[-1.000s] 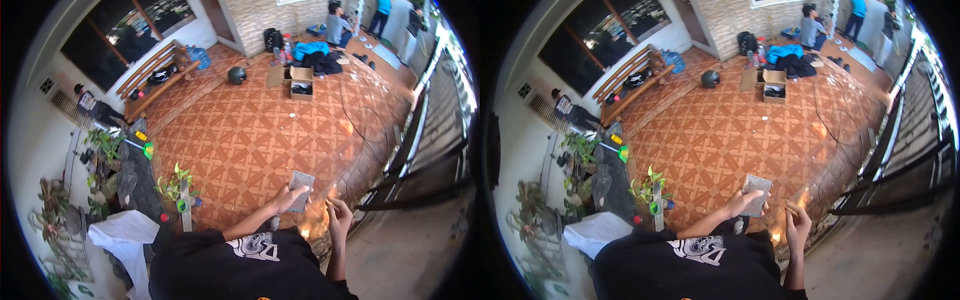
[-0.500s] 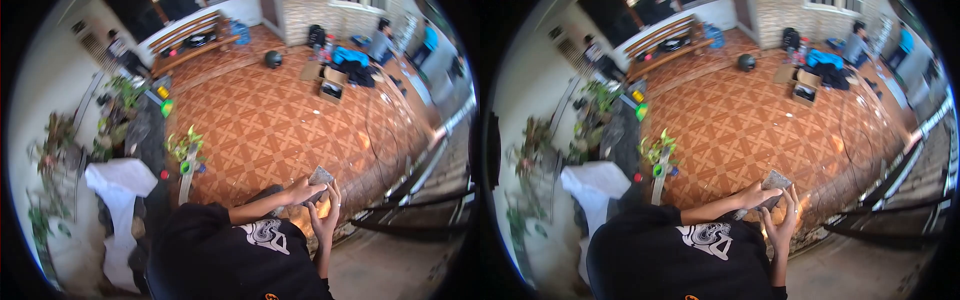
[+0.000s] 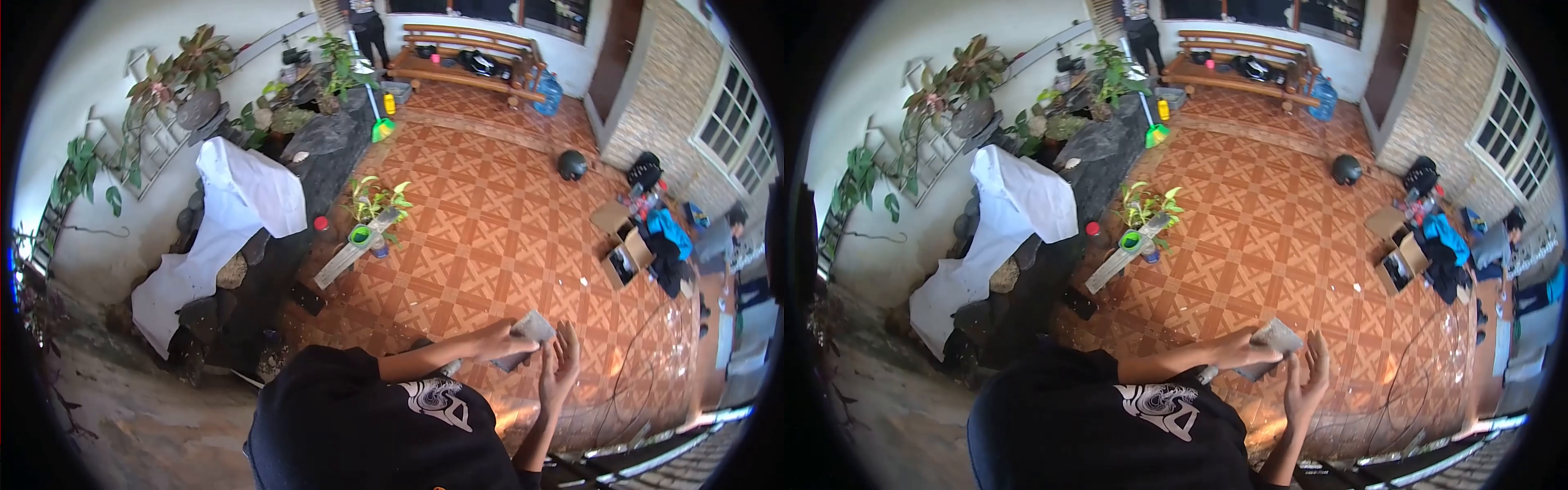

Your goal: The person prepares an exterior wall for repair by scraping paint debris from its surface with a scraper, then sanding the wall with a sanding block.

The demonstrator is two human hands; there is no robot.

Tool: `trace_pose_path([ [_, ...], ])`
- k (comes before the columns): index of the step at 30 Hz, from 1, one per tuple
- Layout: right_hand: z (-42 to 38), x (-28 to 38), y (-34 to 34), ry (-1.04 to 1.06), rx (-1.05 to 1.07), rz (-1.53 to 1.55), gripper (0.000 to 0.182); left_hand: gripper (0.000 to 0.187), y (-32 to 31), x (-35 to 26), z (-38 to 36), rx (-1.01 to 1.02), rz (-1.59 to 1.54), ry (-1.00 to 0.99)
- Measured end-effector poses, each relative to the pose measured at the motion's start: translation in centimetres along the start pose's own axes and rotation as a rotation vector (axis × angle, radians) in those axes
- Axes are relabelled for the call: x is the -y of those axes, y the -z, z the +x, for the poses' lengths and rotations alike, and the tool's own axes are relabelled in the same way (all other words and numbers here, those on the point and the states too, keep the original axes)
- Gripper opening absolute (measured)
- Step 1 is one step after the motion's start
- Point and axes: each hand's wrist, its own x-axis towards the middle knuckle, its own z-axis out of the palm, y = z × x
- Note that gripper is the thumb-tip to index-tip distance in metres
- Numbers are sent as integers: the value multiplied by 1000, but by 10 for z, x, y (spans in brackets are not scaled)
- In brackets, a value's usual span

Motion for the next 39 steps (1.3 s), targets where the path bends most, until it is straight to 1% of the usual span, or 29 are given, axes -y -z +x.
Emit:
trace_pose_path([
  [1, 10, -2, -6, -27, 36, 40, 41, 31, 11, 1, -2, 18, -69, 15],
  [2, 22, 1, -16, -55, 72, 77, 37, 32, 25, -5, -6, 3, 15, 24],
  [3, 32, 5, -27, -28, 78, 57, 30, 33, 38, -11, -10, -28, -7, 21],
  [4, 42, 12, -38, -18, 101, 57, 30, 34, 51, -16, -15, -57, -32, 18],
  [6, 62, 23, -62, 159, 218, -226, 28, 34, 83, -19, -23, -124, -21, 0],
  [7, 72, 24, -77, 193, 235, -262, 27, 35, 97, -19, -29, -172, -4, -3],
  [10, 97, 34, -131, 291, 348, -287, 28, 36, 139, -16, -51, -291, 2, 20],
  [11, 101, 34, -152, 294, 403, -283, 30, 35, 152, -14, -59, -269, -37, 143],
  [12, 105, 35, -169, 303, 415, -275, 30, 35, 162, -16, -67, -286, -35, 140],
  [14, 114, 35, -198, 448, 604, -340, 32, 47, 174, -16, -79, -457, -111, 74],
  [15, 118, 29, -208, 476, 622, -341, 33, 42, 179, -5, -82, -597, -72, 54],
  [16, 122, 28, -215, 488, 639, -331, 33, 42, 184, 1, -84, -620, -72, 49],
  [18, 133, 26, -229, 463, 685, -277, 35, 40, 196, 7, -86, -618, -237, 114],
  [20, 143, 14, -244, 450, 733, -231, 37, 41, 203, 13, -83, -713, -183, 84],
  [22, 153, -11, -265, 409, 837, -201, 39, 44, 208, 6, -79, -805, -57, 122],
  [23, 157, -18, -275, 355, 899, -137, 39, 44, 213, 36, -74, -952, 66, 119],
  [24, 162, -19, -283, 352, 935, -114, 39, 44, 217, 49, -74, -989, 62, 138],
  [26, 175, -17, -302, 384, 1062, -35, 39, 42, 225, 58, -74, -1170, 62, 280],
  [27, 185, -27, -310, 499, 1118, -51, 36, 42, 224, 41, -74, -1205, 63, 296],
  [28, 192, -29, -316, 502, 1140, -26, 36, 40, 223, 21, -75, -1345, -107, 282],
  [29, 201, -25, -322, 489, 1227, -27, 35, 39, 222, 7, -75, -1478, -282, 259],
  [31, 213, -21, -333, 435, 1400, 2, 35, 37, 219, 36, -77, -1553, -237, 207],
  [32, 217, -22, -339, 452, 1421, 26, 35, 33, 217, 24, -77, -1600, -334, 224],
  [33, 219, -26, -345, 530, 1527, 46, 37, 30, 215, 11, -77, -1650, -432, 236],
  [34, 221, -30, -350, 610, 1633, 63, 39, 30, 215, 12, -77, -1684, -420, 226],
  [35, 221, -35, -355, 668, 1738, 56, 48, 29, 210, 17, -76, -1736, -476, 201],
  [36, 219, -34, -359, 689, 1757, 78, 48, 29, 204, 23, -75, -1787, -539, 173],
  [38, 211, -30, -362, 807, 1868, 69, 60, 30, 197, 26, -76, -1866, -523, 140],
  [39, 203, -35, -365, 741, 1955, 81, 69, 31, 191, 21, -76, -1895, -578, 164],
])
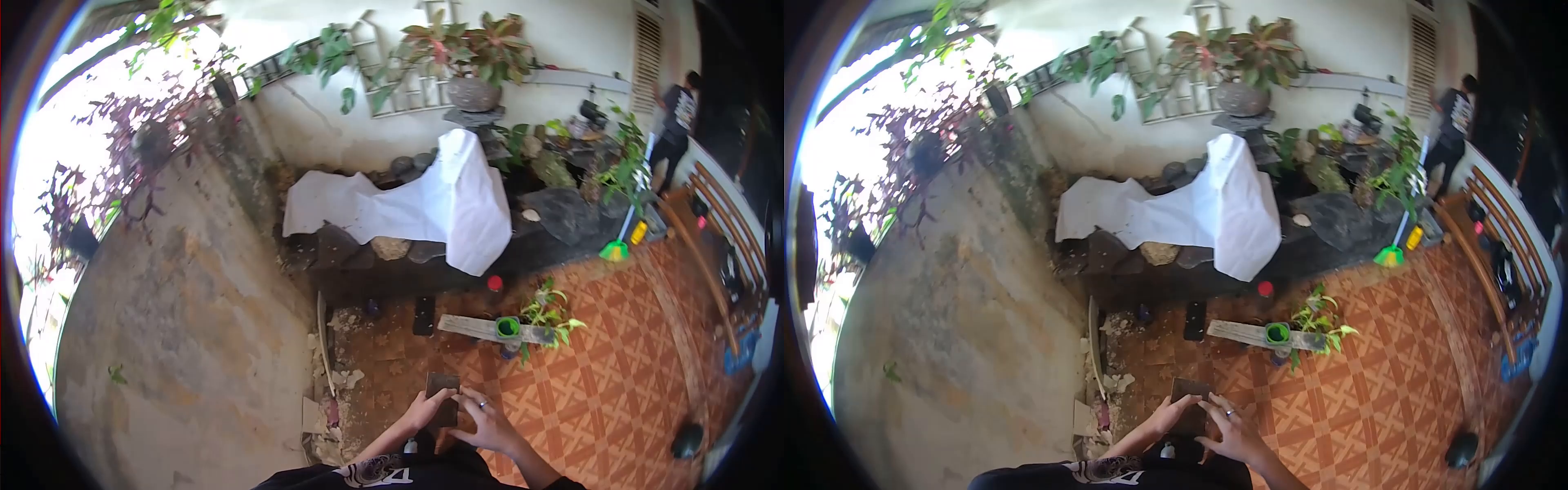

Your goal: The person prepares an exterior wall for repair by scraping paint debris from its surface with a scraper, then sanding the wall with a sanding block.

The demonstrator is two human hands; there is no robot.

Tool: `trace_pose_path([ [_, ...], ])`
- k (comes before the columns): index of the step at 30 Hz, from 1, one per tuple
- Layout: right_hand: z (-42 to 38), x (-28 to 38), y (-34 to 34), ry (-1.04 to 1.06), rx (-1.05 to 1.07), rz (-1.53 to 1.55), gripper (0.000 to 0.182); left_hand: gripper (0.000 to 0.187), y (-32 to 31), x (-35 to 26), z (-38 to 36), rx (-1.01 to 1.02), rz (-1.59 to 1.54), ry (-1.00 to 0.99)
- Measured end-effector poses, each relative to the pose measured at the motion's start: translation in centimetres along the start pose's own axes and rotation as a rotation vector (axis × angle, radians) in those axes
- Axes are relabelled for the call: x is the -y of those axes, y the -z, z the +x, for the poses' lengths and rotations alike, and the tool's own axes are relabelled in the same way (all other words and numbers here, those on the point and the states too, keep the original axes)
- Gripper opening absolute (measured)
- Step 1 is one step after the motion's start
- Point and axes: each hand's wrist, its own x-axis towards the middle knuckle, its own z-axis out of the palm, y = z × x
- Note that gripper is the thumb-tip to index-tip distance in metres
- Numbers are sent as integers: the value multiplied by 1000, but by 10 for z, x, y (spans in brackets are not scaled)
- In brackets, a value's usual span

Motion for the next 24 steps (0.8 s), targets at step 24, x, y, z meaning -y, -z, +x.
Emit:
trace_pose_path([
  [24, 167, 91, -128, 452, -181, 41, 45, 46, 150, -9, -22, 12, -479, -159],
])
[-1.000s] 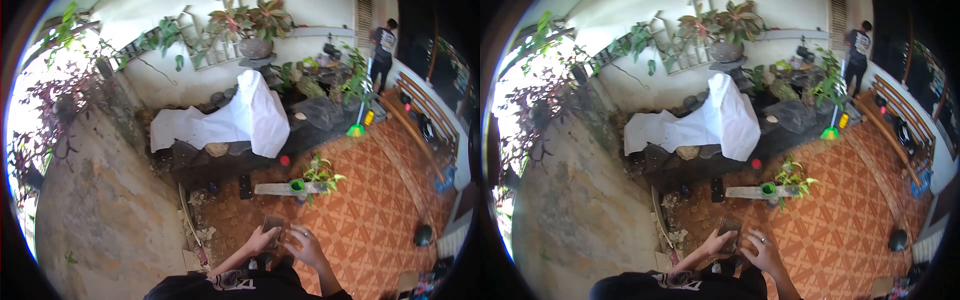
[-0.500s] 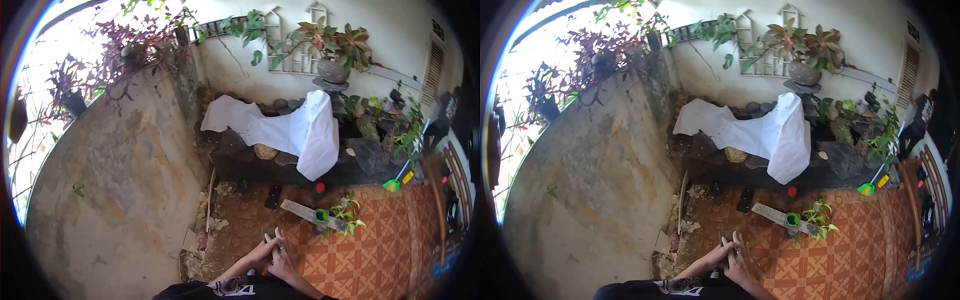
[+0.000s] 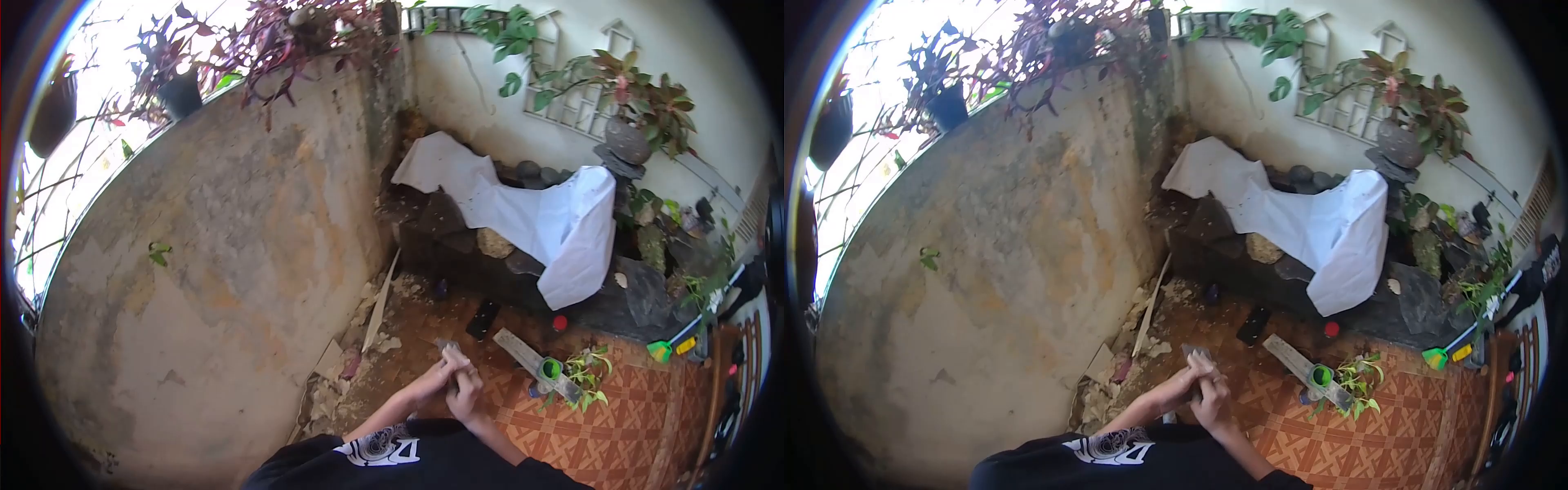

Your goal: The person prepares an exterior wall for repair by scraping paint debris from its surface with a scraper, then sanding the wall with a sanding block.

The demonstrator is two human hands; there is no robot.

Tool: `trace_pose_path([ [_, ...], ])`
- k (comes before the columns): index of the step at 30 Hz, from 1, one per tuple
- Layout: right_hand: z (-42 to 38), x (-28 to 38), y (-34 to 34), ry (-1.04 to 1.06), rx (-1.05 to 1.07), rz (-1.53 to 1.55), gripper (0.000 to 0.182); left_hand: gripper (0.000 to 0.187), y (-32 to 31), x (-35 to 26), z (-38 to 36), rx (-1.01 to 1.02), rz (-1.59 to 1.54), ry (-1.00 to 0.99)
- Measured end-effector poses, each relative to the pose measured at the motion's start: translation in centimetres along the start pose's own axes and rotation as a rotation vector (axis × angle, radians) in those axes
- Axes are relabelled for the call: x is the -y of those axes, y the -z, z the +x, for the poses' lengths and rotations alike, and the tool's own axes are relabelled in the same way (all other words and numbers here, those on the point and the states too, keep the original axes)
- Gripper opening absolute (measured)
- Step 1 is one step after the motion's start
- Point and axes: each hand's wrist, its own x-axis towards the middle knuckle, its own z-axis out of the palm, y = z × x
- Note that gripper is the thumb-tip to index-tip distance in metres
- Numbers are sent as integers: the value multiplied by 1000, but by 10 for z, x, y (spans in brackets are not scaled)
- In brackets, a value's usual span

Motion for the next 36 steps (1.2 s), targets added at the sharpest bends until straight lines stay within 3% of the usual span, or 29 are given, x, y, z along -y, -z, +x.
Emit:
trace_pose_path([
  [2, 23, 4, -17, -27, -61, 152, 40, 59, 24, -15, -9, -49, -17, 16],
  [5, 51, 11, -38, -64, -56, 241, 37, 62, 43, -38, -26, -139, -28, -5],
  [10, 64, 17, -85, -22, 74, 398, 38, 62, 83, -30, -33, -226, -211, -167],
  [18, 90, 1, -123, -50, 316, 447, 43, 59, 125, -14, -19, -415, -431, -199],
  [24, 135, -38, -134, -16, 379, 490, 52, 54, 134, -47, 19, -597, -401, -218],
  [27, 175, -76, -124, -24, 543, 498, 58, 59, 137, -67, 57, -834, -239, -280],
  [29, 200, -111, -116, 62, 642, 376, 61, 62, 150, -73, 81, -986, -113, -197],
  [31, 226, -149, -101, 5, 706, 319, 62, 55, 148, -91, 101, -1062, -291, -199],
  [33, 241, -198, -89, 0, 708, 139, 59, 51, 168, -94, 112, -1046, -227, -148],
  [36, 256, -276, -63, -134, 879, -42, 47, 53, 179, -94, 127, -1130, -249, -255],
])
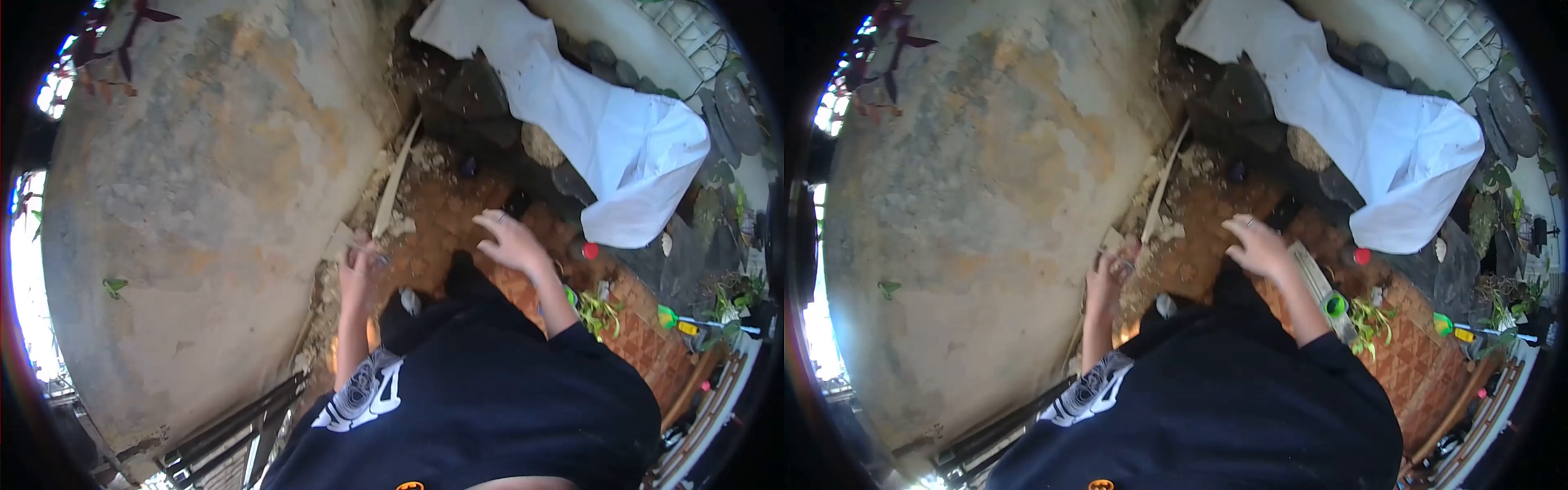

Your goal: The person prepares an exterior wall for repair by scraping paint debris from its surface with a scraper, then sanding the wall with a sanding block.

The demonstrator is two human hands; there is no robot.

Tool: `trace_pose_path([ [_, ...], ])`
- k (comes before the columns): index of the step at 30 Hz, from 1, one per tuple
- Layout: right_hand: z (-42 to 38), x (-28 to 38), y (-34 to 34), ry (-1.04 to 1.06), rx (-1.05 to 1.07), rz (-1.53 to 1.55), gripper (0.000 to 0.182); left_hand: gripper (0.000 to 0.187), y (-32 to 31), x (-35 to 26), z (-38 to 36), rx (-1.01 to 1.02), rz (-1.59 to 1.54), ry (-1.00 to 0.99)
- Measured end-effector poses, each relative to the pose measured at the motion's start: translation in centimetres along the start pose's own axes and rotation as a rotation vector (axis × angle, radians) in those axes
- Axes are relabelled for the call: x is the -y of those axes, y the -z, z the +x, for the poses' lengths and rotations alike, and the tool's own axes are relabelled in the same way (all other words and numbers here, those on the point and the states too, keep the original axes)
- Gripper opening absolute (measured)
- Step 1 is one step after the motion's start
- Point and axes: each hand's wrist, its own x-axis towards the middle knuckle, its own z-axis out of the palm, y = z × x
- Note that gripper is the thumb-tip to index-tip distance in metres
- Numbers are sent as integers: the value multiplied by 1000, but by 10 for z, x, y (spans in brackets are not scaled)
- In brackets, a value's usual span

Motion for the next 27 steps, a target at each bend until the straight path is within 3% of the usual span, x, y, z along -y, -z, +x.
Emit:
trace_pose_path([
  [3, -1, -45, 32, -260, 160, -148, 40, 57, -6, -11, 5, -71, -69, 42],
  [6, 2, -76, 44, -376, 70, -178, 40, 56, 0, -11, 19, -105, -138, 33],
  [9, 18, -92, 45, -414, 139, -196, 41, 54, 3, -9, 29, -108, -133, 56],
  [14, 80, -60, 42, -364, 224, -197, 37, 53, 12, -7, 60, -122, -166, 124],
  [16, 111, -35, 43, -397, 483, -217, 32, 54, 7, -13, 75, -103, -208, 127],
  [17, 122, -26, 35, -396, 483, -224, 32, 54, 4, -21, 81, -102, -215, 126],
  [19, 143, -10, 15, -231, 508, -236, 28, 49, -4, -39, 93, 15, -278, 146],
  [21, 162, 30, 5, -50, 498, -187, 33, 46, -9, -47, 107, 17, -331, 143],
  [23, 176, 58, -7, 225, 416, 14, 43, 42, -11, -53, 120, 167, -469, 194],
  [27, 205, 122, -13, 385, 149, 193, 55, 46, -32, -70, 138, 238, -476, 238],
])
